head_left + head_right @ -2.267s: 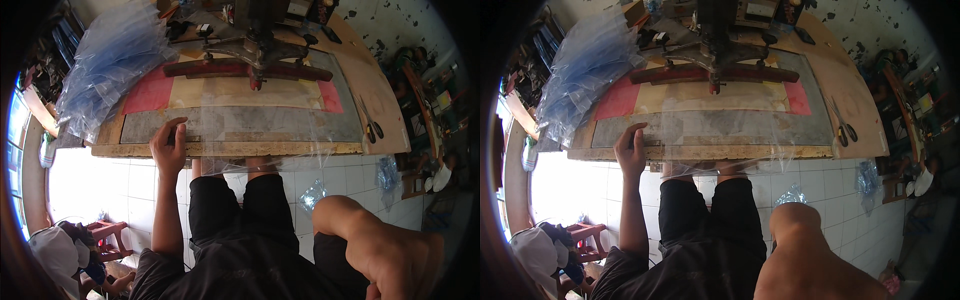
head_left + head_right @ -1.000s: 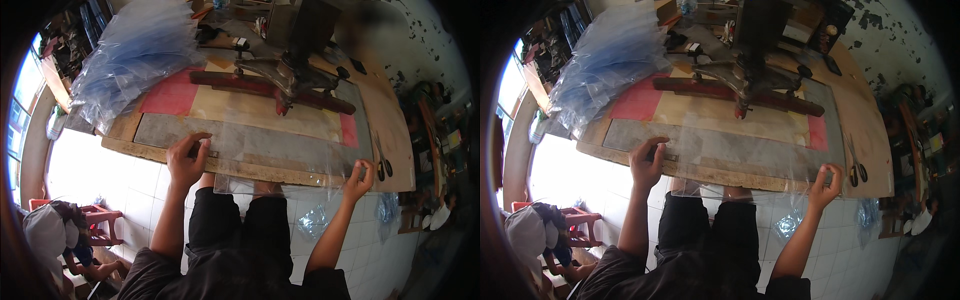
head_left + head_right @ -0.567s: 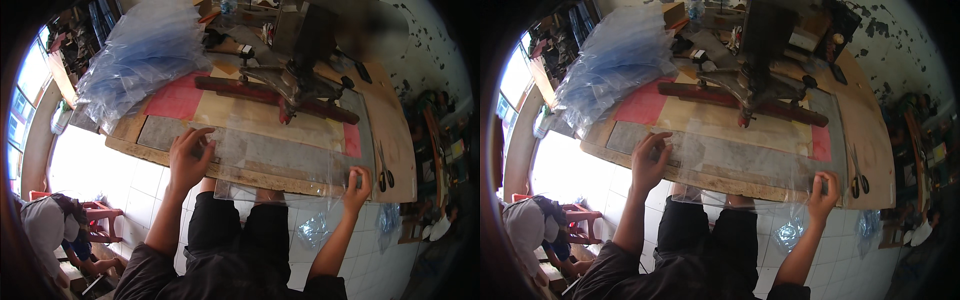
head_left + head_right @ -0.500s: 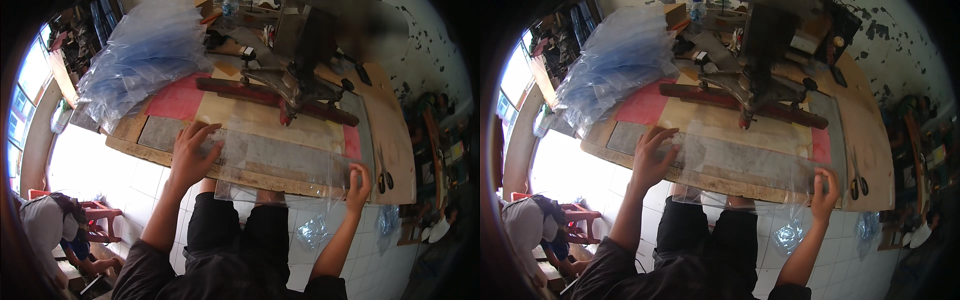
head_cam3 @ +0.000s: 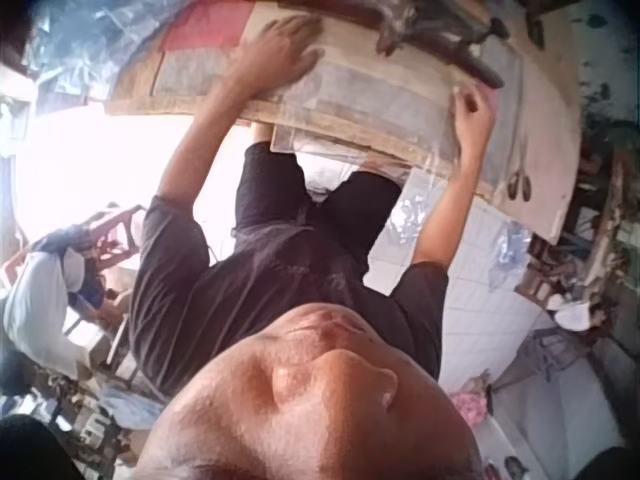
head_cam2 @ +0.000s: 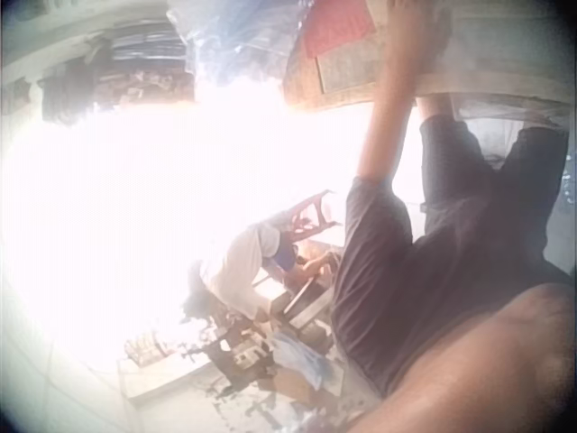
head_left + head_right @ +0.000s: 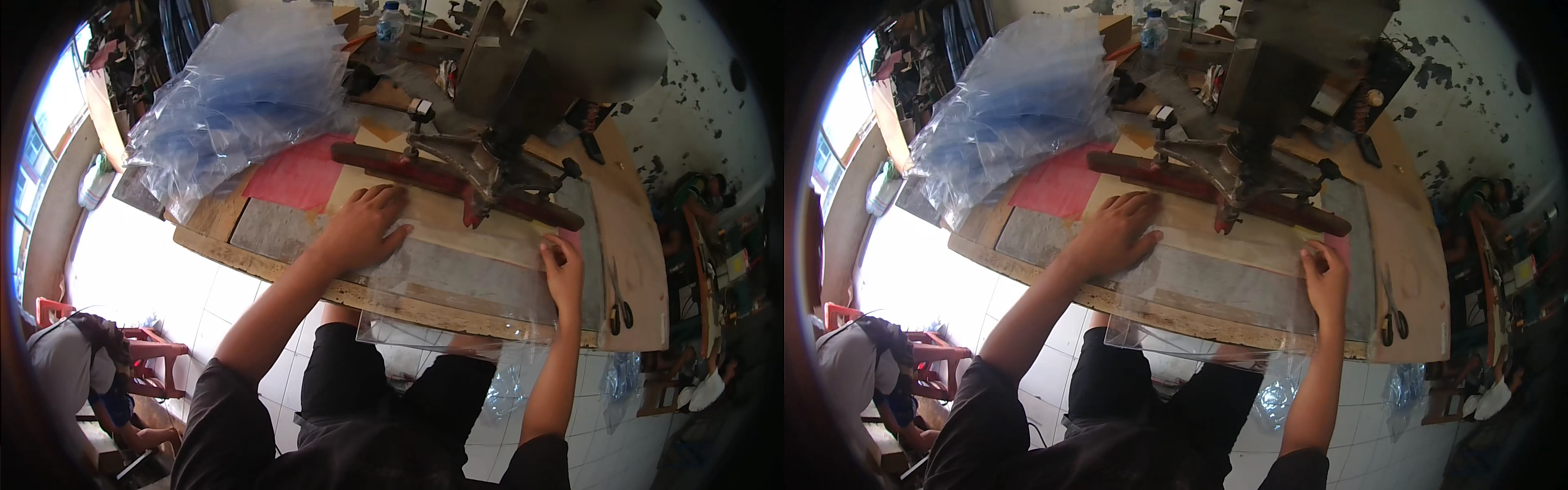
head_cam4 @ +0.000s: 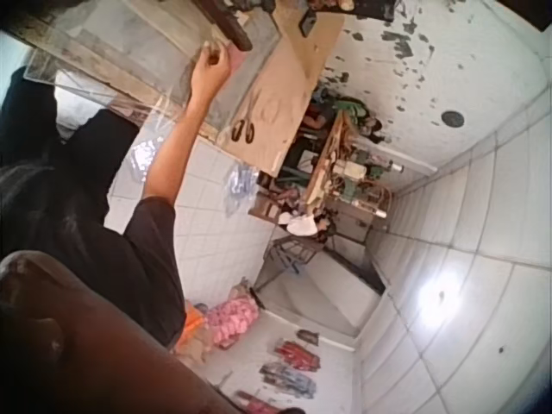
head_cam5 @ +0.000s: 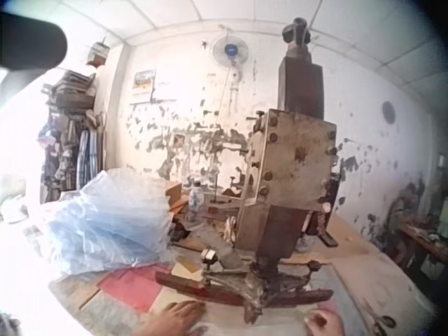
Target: The person cuts a plastic piece with scissors, aligns a plastic sheet on the table, and presses the heat sealer arm down onto the plastic.
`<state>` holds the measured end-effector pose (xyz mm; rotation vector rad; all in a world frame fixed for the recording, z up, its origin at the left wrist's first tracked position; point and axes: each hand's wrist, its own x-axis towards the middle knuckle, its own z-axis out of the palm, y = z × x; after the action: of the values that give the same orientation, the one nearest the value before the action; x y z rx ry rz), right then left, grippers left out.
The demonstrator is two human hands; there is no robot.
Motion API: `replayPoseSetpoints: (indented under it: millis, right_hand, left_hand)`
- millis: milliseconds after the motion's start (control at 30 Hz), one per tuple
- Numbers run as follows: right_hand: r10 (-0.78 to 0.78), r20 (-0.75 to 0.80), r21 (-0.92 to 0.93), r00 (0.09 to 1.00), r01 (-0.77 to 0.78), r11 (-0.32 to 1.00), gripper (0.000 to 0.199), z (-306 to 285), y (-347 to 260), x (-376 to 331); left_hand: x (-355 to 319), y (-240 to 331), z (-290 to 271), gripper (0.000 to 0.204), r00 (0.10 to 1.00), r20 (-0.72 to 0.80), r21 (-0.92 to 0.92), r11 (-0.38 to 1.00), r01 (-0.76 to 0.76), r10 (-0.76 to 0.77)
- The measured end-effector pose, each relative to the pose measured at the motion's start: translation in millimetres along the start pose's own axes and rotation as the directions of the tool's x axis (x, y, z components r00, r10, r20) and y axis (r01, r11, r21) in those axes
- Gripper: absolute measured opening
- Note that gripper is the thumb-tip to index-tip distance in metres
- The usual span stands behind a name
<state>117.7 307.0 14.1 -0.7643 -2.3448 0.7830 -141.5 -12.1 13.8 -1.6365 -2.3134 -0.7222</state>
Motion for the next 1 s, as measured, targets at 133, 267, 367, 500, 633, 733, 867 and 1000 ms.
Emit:
replayPoseSetpoints:
  millis: [133, 267, 367, 500, 633, 733, 867, 1000]
  right_hand:
    - [-0.058, -0.058, -0.032, 0.997, 0.056, 0.998, 0.028, 5.2, 9.4, -2.2]
    - [-0.095, -0.087, -0.049, 0.992, 0.091, 0.995, 0.028, 9.0, 10.8, -2.7]
    - [-0.026, -0.098, 0.046, 0.995, 0.030, 0.998, 0.027, 6.7, 17.4, -4.8]
    - [-0.042, -0.135, 0.133, 0.990, 0.061, 0.989, 0.026, 5.8, 18.4, -5.7]
    - [0.012, -0.061, 0.087, 0.998, -0.006, 0.996, 0.024, 5.6, 2.4, -6.9]
    - [-0.137, -0.058, -0.079, 0.989, 0.132, 0.988, 0.023, 4.9, -0.9, -6.7]
    - [-0.142, -0.057, -0.105, 0.988, 0.135, 0.985, 0.024, 3.5, 1.0, -5.2]
    - [-0.083, -0.021, -0.114, 0.996, 0.080, 0.990, 0.024, 1.9, -2.7, -3.8]
  left_hand:
    - [-0.3, -3.9, 4.5, 0.050, 0.998, -0.052, -0.018, 0.999, -0.041, 0.040]
    - [-2.0, -6.2, 3.3, 0.047, 0.999, -0.046, -0.024, 1.000, -0.007, 0.006]
    - [-1.0, -5.8, 2.6, 0.044, 1.000, -0.016, -0.045, 0.999, -0.001, 0.000]
    - [-0.8, -4.9, 1.7, 0.042, 1.000, -0.017, -0.049, 0.999, -0.001, 0.000]
    - [-1.8, -2.8, 1.5, 0.042, 1.000, -0.025, -0.050, 0.999, 0.005, -0.006]
    - [-1.8, -1.8, 3.0, 0.043, 1.000, -0.018, -0.054, 0.998, 0.014, -0.015]
    - [-0.8, -0.5, 5.4, 0.042, 1.000, -0.024, -0.057, 0.998, 0.018, -0.020]
    - [-0.1, -1.0, 4.9, 0.042, 1.000, -0.021, -0.065, 0.998, 0.019, -0.021]
